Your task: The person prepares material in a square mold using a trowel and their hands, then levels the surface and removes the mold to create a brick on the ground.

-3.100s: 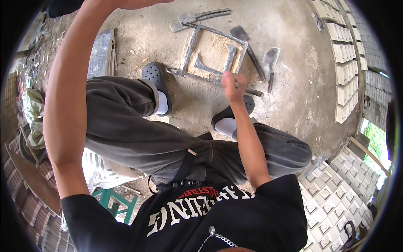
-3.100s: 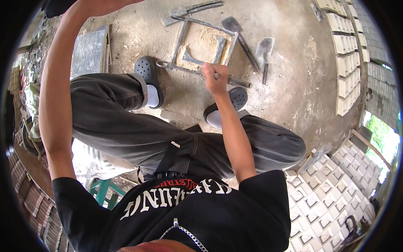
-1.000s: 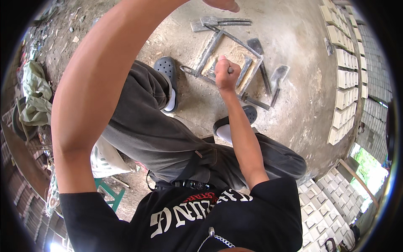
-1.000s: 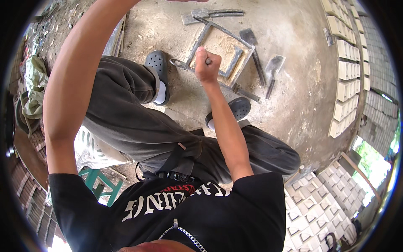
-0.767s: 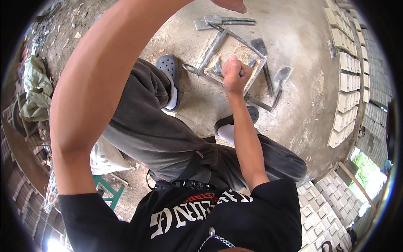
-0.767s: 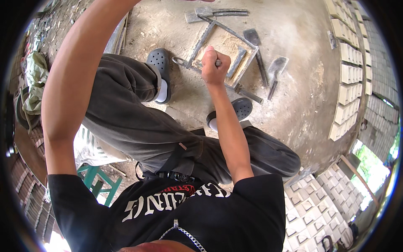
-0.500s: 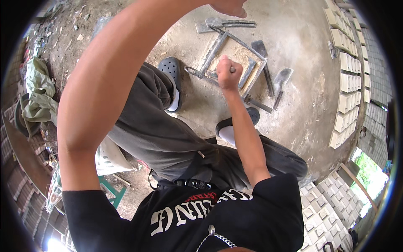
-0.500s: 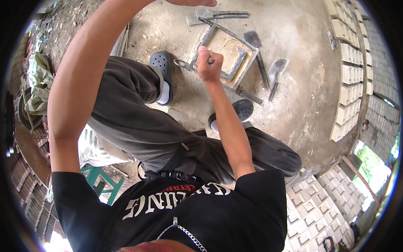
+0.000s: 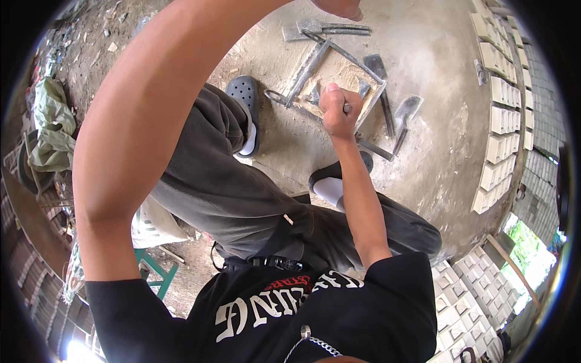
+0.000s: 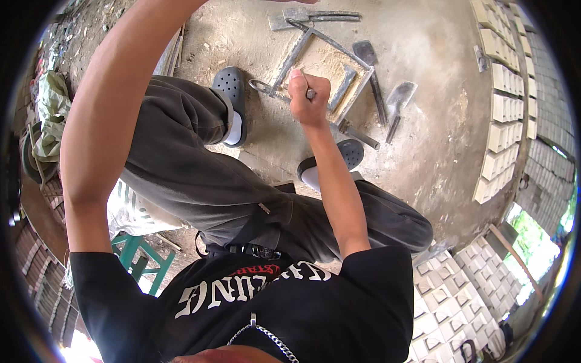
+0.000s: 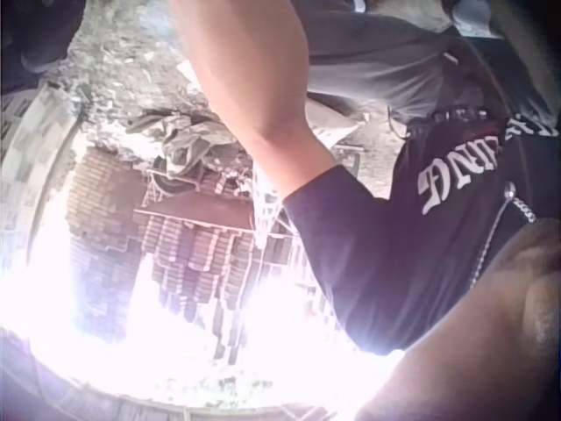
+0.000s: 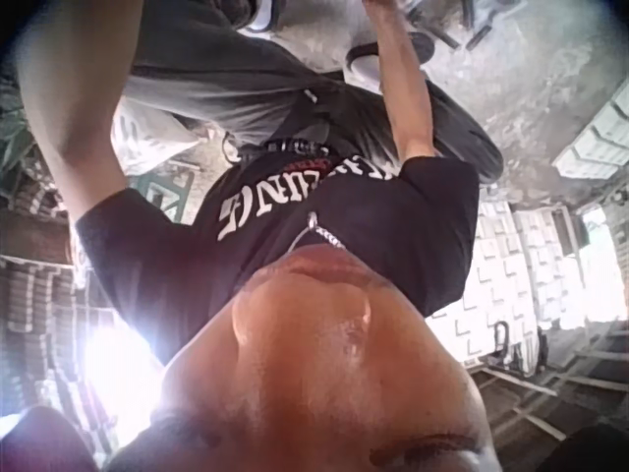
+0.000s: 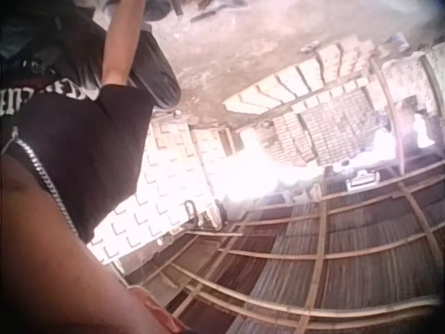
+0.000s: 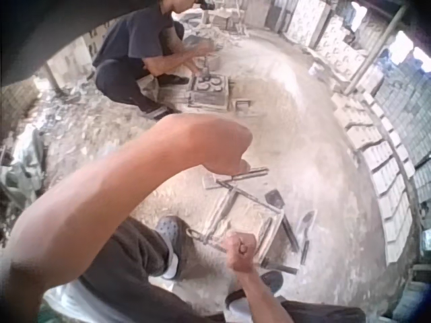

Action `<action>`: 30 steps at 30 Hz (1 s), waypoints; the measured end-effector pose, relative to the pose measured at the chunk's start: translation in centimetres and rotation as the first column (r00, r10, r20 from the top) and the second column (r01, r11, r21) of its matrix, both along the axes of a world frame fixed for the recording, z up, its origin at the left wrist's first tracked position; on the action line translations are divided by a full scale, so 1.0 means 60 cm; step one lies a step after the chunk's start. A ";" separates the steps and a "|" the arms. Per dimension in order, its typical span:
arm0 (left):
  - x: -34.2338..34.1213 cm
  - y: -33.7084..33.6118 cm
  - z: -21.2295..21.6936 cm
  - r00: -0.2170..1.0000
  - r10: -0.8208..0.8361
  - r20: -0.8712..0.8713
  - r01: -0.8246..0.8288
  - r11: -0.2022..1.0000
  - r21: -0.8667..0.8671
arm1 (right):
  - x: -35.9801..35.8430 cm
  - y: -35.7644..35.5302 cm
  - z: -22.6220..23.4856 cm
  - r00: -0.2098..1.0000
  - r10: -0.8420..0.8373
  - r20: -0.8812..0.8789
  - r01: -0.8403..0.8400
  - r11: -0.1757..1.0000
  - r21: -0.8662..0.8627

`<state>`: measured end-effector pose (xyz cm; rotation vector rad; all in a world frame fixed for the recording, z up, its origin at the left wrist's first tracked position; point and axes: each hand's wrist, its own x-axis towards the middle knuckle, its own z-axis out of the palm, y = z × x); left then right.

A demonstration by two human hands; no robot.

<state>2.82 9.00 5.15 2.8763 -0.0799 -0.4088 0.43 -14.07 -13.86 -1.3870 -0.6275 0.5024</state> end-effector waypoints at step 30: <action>-0.012 -0.007 0.016 0.999 0.018 0.030 -0.016 0.998 -0.057 | 0.017 0.013 -0.025 0.990 -0.140 -0.022 0.142 0.980 0.137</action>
